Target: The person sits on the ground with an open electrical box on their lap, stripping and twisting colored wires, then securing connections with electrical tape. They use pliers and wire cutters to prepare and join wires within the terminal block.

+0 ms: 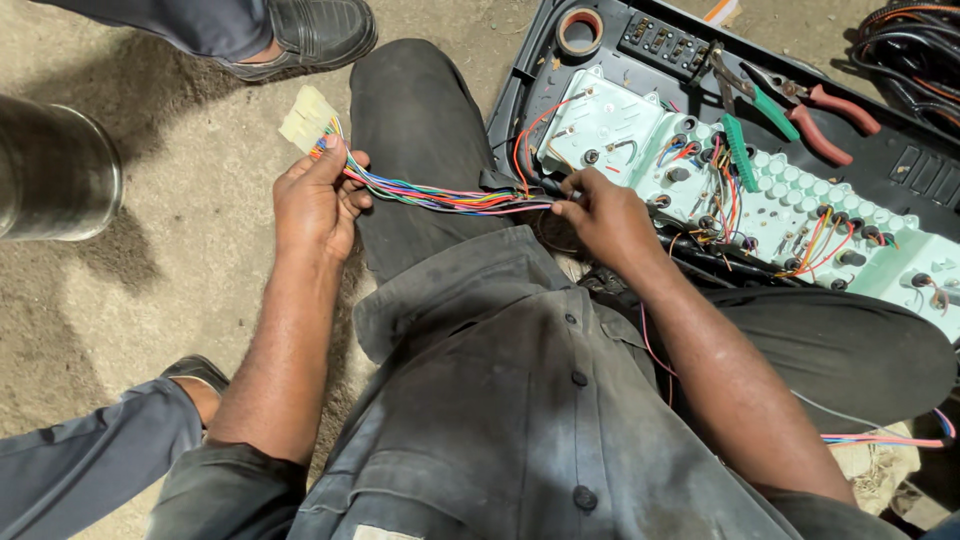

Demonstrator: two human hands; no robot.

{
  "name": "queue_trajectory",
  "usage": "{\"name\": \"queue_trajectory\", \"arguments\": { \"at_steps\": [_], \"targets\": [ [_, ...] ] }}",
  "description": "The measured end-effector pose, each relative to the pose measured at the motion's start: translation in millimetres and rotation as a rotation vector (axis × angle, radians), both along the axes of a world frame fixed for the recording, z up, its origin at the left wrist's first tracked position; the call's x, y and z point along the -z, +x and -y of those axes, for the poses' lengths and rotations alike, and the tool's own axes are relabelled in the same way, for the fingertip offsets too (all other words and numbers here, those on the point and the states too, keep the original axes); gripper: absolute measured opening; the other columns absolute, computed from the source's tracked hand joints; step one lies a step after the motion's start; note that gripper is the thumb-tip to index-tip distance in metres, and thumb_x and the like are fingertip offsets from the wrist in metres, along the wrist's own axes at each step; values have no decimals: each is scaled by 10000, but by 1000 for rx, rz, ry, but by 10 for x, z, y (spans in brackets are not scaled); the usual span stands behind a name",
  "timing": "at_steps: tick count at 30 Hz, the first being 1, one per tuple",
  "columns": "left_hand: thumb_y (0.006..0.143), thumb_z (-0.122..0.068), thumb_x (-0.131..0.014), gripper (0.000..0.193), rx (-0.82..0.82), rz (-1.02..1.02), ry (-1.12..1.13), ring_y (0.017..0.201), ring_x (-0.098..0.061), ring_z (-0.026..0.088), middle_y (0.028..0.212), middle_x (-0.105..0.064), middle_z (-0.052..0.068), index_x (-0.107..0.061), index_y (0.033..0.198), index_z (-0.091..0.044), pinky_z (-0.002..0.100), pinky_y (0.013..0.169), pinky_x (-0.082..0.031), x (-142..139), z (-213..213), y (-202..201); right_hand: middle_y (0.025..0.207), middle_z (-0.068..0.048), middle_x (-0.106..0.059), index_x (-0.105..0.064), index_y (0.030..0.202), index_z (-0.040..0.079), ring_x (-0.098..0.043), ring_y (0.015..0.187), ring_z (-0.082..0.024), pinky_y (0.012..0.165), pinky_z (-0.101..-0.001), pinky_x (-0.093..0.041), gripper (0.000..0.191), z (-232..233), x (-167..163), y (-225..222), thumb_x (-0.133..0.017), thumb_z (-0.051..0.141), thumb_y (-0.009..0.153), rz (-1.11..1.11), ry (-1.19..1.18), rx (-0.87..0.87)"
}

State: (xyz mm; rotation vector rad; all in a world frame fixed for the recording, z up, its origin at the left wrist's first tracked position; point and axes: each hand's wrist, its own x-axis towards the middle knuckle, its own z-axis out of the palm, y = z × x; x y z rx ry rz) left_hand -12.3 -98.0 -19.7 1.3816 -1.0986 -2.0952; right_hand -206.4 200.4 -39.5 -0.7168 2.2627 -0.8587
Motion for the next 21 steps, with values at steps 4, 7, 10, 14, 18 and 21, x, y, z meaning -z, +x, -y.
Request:
{"name": "queue_trajectory", "arguments": {
  "at_steps": [4, 7, 10, 14, 18, 21],
  "targets": [
    [995, -223, -714, 230, 11, 19, 9, 583, -660, 145, 846, -742, 138, -643, 967, -6, 280, 473, -546, -15, 24, 7, 824, -152, -729, -775, 1037, 123, -703, 750, -329, 685, -437, -529, 218, 46, 13, -44, -751, 306, 921, -52, 17, -98],
    [994, -230, -713, 236, 24, 30, 17, 599, -666, 141, 855, -742, 137, -633, 970, -9, 276, 478, -540, -21, 35, 12, 860, -131, -741, -773, 1069, 144, -717, 760, -313, 686, -424, -541, 218, 41, -2, -56, -744, 297, 916, -35, -36, -107],
    [992, -229, -714, 235, 27, 21, 19, 605, -667, 139, 858, -744, 140, -638, 982, -7, 274, 479, -533, -32, 33, 3, 855, -131, -742, -773, 1061, 145, -721, 764, -314, 696, -427, -546, 211, 23, -9, -42, -732, 294, 917, -14, -14, -106],
    [986, -240, -717, 228, 26, 39, 30, 608, -673, 126, 854, -745, 126, -644, 990, -23, 257, 472, -520, -58, 25, -19, 887, -147, -737, -756, 1065, 128, -711, 826, -353, 728, -448, -543, 203, 10, 12, -2, -710, 281, 939, -82, 0, -135],
    [967, -245, -728, 218, 17, 62, 27, 589, -670, 116, 836, -749, 118, -651, 992, -42, 257, 446, -506, -62, 20, -41, 985, -163, -702, -702, 1073, 80, -676, 926, -397, 776, -479, -527, 163, -17, 28, 59, -671, 213, 984, -234, -90, -212],
    [953, -249, -738, 224, 9, 108, -25, 565, -660, 108, 821, -759, 115, -654, 976, -43, 257, 422, -492, -49, 5, -58, 976, -152, -670, -704, 1125, 96, -667, 933, -386, 763, -482, -519, 176, -42, 15, 72, -652, 176, 976, -232, -136, -261]
  ]
}}
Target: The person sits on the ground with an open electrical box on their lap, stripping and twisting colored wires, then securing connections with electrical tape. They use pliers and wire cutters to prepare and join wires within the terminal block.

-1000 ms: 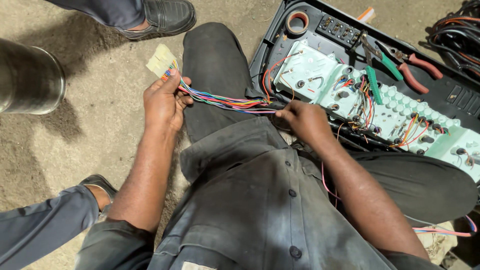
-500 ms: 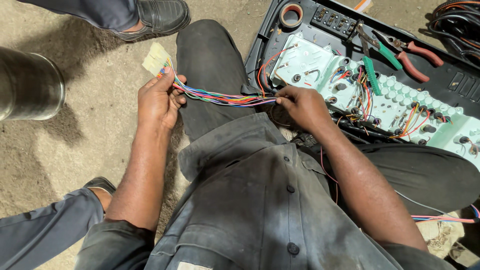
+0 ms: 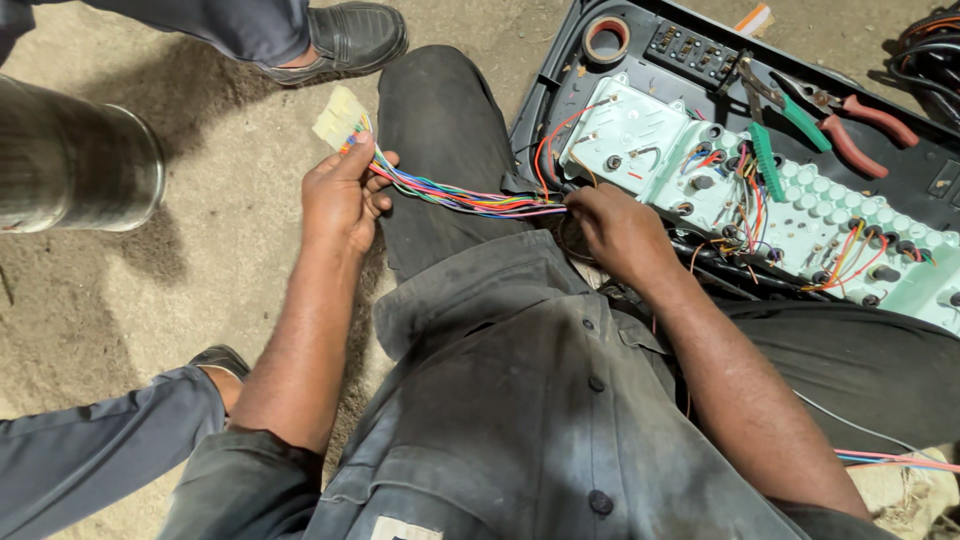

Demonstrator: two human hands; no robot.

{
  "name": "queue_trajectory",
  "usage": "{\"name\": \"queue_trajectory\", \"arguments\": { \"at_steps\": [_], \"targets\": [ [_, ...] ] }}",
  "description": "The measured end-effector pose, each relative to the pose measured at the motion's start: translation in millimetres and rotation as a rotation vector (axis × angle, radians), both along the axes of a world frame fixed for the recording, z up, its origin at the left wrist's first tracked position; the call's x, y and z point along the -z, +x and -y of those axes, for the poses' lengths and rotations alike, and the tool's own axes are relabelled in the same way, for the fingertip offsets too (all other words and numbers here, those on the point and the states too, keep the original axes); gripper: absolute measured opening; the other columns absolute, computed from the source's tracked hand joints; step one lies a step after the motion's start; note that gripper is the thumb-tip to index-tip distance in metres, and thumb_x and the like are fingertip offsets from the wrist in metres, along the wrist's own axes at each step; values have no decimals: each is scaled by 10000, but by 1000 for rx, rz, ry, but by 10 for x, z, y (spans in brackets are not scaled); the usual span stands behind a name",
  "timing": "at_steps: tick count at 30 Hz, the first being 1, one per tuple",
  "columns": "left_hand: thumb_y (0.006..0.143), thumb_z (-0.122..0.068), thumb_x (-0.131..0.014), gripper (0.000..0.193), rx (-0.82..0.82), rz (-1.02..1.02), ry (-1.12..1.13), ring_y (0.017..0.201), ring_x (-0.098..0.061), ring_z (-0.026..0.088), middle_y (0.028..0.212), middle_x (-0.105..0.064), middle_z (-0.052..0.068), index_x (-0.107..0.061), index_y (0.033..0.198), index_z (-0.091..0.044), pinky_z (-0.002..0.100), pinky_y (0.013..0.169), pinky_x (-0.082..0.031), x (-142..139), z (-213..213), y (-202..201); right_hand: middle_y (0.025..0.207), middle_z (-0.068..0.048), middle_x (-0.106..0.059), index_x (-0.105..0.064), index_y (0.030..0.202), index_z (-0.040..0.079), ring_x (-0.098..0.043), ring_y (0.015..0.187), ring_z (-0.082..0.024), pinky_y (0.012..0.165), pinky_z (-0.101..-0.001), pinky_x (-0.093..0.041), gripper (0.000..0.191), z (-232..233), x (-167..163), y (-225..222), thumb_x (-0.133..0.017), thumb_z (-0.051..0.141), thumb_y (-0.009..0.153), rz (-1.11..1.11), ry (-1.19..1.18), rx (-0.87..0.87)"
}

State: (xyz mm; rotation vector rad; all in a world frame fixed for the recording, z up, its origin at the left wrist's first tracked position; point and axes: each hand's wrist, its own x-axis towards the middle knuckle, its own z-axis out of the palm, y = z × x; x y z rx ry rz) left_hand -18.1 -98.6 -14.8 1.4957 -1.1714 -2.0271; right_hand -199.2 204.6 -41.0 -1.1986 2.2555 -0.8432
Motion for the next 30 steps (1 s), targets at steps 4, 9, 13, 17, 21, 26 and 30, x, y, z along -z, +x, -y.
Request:
{"name": "queue_trajectory", "arguments": {
  "at_steps": [4, 9, 13, 17, 21, 26, 30],
  "targets": [
    [993, -293, -762, 324, 112, 234, -238, 551, -569, 146, 762, -679, 99, -623, 912, -12, 314, 431, -449, -68, -38, -8, 958, -134, -672, -722, 1091, 110, -671, 897, -372, 749, -468, -531, 164, -5, -19, -7, -673, 175, 950, 27, -55, -6],
    [942, -339, -849, 361, 651, 815, -1406, 806, -617, 367, 859, -658, 180, -676, 855, -35, 480, 721, -484, -375, -103, 83, 932, -129, -666, -729, 1085, 118, -670, 888, -363, 748, -465, -530, 164, -9, -14, -4, -690, 208, 954, 25, -19, -17],
    [987, -158, -792, 142, 813, 200, -1584, 1024, -575, 338, 1048, -629, 123, -693, 1019, -61, 478, 899, -466, -408, -472, -66, 927, -130, -667, -735, 1086, 120, -670, 897, -358, 752, -464, -524, 172, -5, -3, -2, -683, 219, 955, 36, 26, -28],
    [938, -210, -779, 189, 1120, 50, -1487, 1076, -570, 312, 1084, -644, 77, -722, 1063, -81, 470, 935, -450, -389, -691, -290, 967, -130, -685, -736, 1084, 114, -672, 920, -357, 769, -459, -526, 178, 8, -5, -1, -672, 219, 955, 44, 45, -15],
    [832, -364, -790, 394, 1065, 25, -1683, 1192, -547, 332, 1139, -650, 90, -730, 1103, -84, 518, 1101, -364, -495, -491, -235, 1011, -130, -706, -730, 1087, 102, -679, 954, -353, 799, -449, -529, 187, -19, 7, -3, -672, 211, 946, 77, 23, 16],
    [880, -358, -776, 353, 1162, 127, -1716, 1169, -557, 331, 1060, -616, 89, -760, 1171, -159, 507, 1098, -410, -518, -110, 32, 1036, -138, -719, -726, 1098, 88, -683, 983, -351, 842, -440, -531, 204, 0, 90, -21, -674, 213, 945, 114, -4, 77],
    [948, -328, -778, 271, 1330, 257, -1449, 979, -574, 291, 939, -594, 92, -777, 1185, -194, 466, 845, -475, -492, -41, 68, 1042, -148, -717, -723, 1095, 76, -674, 984, -357, 843, -452, -521, 207, 13, 133, 8, -678, 210, 943, 127, 12, 128]
  ]
}}
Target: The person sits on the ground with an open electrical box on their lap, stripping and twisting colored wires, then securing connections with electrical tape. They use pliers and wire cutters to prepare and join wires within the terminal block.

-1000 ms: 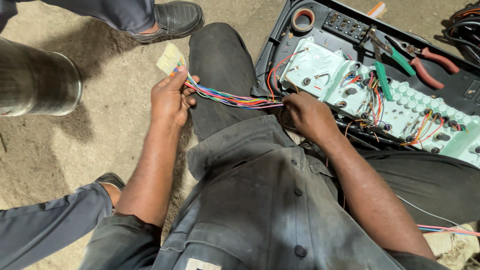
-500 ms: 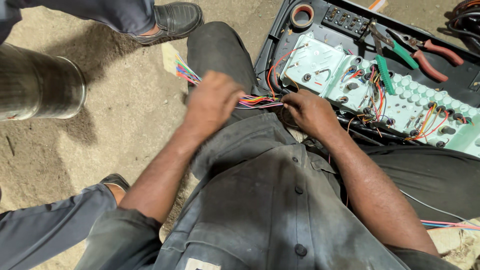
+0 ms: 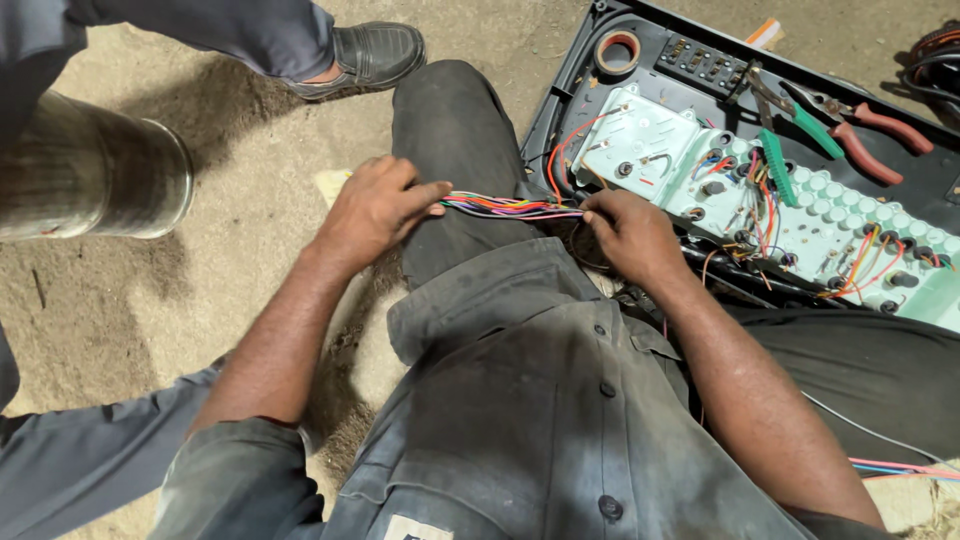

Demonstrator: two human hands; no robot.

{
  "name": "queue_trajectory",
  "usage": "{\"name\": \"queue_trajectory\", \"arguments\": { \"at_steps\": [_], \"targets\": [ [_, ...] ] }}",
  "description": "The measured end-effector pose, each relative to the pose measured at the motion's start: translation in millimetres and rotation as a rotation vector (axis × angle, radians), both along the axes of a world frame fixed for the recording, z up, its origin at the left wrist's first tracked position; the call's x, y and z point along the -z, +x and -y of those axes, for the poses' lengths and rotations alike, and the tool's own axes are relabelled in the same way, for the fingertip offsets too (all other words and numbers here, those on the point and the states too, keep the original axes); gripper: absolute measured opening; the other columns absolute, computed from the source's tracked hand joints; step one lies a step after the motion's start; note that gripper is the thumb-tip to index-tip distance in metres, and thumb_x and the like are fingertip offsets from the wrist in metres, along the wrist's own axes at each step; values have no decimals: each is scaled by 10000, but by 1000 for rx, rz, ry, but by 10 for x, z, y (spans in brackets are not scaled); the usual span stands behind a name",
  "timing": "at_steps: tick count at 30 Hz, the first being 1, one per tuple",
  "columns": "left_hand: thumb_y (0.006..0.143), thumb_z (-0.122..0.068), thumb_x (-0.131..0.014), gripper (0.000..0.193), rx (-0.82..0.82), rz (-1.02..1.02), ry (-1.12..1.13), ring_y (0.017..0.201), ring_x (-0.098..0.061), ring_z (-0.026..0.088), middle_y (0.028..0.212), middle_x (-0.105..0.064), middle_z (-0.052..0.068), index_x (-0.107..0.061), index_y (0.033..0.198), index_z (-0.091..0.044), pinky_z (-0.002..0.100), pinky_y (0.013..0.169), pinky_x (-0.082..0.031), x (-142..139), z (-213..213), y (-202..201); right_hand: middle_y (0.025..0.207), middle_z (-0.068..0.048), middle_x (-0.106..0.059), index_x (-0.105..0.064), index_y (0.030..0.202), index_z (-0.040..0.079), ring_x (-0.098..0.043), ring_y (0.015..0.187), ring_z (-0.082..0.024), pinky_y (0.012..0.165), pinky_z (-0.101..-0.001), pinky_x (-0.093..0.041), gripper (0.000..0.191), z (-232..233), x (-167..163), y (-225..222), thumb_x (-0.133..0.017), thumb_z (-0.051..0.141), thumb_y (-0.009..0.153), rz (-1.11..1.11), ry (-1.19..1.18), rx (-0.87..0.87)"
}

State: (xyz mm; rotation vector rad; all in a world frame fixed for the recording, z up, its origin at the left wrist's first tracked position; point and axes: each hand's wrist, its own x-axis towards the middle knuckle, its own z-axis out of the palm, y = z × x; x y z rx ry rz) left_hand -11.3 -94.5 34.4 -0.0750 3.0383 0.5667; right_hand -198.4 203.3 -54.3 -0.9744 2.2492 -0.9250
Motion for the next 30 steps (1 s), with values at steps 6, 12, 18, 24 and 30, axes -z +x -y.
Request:
{"name": "queue_trajectory", "arguments": {
  "at_steps": [6, 12, 18, 24, 30],
  "targets": [
    [831, -273, -786, 249, 1, -166, -124, 967, -592, 295, 943, -632, 68, -778, 1041, -140, 455, 847, -467, -172, -133, -181, 1007, -153, -690, -718, 1064, 74, -665, 972, -360, 839, -460, -511, 183, 10, -8, 63, -670, 209, 950, 9, 27, 81],
    [838, -171, -763, 140, 99, -273, -2, 941, -582, 304, 976, -627, 90, -716, 884, -47, 433, 822, -494, 82, -774, -446, 1014, -142, -688, -716, 1068, 72, -661, 973, -348, 837, -449, -510, 199, 12, 23, 17, -679, 219, 941, 55, 39, 64],
    [803, -101, -655, 55, 13, -239, -89, 940, -605, 296, 908, -592, 96, -679, 812, -52, 438, 784, -514, 501, -1088, -665, 1000, -143, -707, -732, 1064, 79, -677, 947, -334, 826, -433, -515, 207, 4, 28, 17, -688, 244, 947, 101, 63, 83],
    [824, -104, -674, 50, -15, -168, -47, 937, -609, 300, 925, -590, 96, -680, 815, -54, 442, 748, -526, 533, -1049, -689, 941, -133, -722, -730, 1067, 78, -693, 862, -298, 783, -412, -525, 201, 7, -7, -13, -692, 234, 946, 154, 48, 86],
    [909, -132, -782, 159, -211, -372, 79, 1040, -632, 290, 1036, -662, 89, -735, 1058, -105, 423, 874, -541, 298, -591, -442, 929, -130, -723, -725, 1089, 76, -686, 836, -288, 772, -406, -524, 209, -35, 34, -22, -689, 228, 950, 205, 73, 105]
  ]
}}
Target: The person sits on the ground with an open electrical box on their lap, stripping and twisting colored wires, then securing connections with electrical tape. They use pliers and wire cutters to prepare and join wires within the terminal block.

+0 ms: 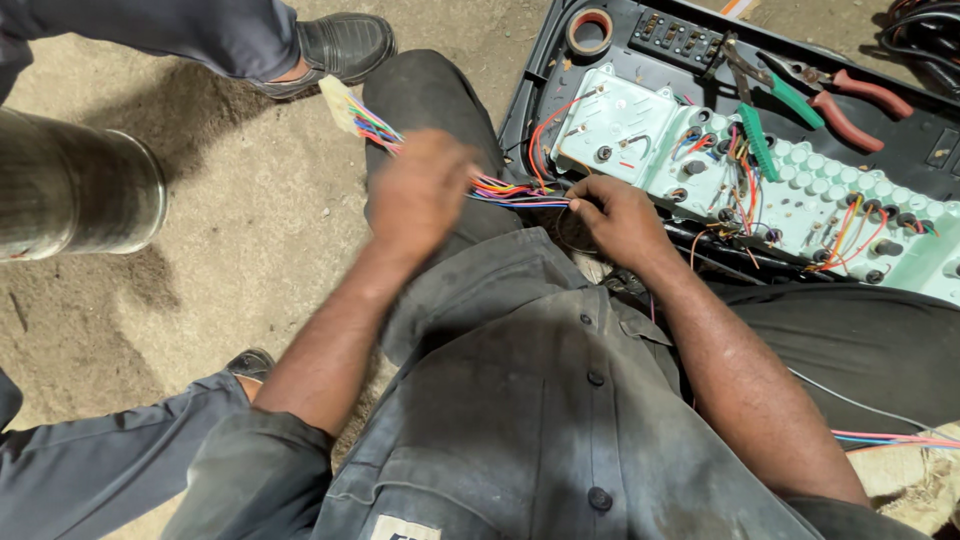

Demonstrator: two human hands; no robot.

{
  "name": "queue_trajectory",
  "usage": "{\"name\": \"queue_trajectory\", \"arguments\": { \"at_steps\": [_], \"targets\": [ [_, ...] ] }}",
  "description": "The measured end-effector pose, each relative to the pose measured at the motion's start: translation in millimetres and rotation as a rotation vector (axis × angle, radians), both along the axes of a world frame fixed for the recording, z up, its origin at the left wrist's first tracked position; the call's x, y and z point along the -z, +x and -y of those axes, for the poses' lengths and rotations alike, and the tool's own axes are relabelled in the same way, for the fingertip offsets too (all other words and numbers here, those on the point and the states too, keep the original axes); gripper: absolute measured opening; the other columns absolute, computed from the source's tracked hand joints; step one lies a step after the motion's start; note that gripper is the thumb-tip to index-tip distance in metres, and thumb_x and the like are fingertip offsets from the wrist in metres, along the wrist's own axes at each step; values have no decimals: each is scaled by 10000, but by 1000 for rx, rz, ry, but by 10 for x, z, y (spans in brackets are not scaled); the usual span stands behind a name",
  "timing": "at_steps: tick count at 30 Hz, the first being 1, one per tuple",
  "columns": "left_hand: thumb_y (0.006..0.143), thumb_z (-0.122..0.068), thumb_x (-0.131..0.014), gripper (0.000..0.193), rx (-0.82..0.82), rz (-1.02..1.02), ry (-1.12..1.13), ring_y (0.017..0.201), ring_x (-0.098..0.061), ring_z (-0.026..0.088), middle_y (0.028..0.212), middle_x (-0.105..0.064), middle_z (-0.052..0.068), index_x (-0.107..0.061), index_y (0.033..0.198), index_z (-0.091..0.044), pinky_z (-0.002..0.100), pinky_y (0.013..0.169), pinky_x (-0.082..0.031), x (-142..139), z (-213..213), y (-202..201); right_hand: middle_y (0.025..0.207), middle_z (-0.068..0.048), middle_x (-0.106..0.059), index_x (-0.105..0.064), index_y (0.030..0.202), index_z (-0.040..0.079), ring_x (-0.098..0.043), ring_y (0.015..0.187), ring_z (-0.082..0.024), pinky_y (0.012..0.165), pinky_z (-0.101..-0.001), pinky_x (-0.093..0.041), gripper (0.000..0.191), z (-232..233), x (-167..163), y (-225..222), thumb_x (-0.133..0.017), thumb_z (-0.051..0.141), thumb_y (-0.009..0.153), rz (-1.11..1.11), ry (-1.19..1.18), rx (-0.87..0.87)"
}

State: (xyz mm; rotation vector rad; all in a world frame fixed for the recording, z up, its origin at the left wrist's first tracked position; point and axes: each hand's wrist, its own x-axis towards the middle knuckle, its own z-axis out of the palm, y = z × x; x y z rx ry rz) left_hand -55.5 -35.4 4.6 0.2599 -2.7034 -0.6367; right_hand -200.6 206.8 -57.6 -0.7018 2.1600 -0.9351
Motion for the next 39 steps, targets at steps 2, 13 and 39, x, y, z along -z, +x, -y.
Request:
{"name": "queue_trajectory", "arguments": {
  "at_steps": [2, 13, 39],
  "targets": [
    [946, -49, -748, 159, -182, -88, 2, 1030, -657, 304, 1075, -686, 98, -723, 1100, -81, 423, 906, -533, -73, 356, 200, 962, -133, -727, -723, 1086, 67, -690, 876, -286, 795, -402, -522, 201, -17, 28, -9, -690, 212, 950, -41, -48, -31],
    [900, -178, -784, 632, -756, -208, 1133, 971, -679, 81, 1191, -659, 35, -423, 1409, -79, 275, 764, -582, 577, 1002, 360, 946, -105, -742, -716, 1106, 74, -693, 874, -218, 820, -363, -524, 203, -23, 91, -75, -681, 202, 952, 50, 18, -63],
    [946, -65, -857, 362, -490, -192, 227, 972, -638, 225, 1217, -606, 111, -661, 1248, -31, 314, 768, -566, 262, 764, 306, 960, -9, -731, -709, 1096, 37, -615, 904, -71, 840, -284, -524, 180, -79, 34, -114, -687, 167, 973, 287, -88, -177]
  ]
}}
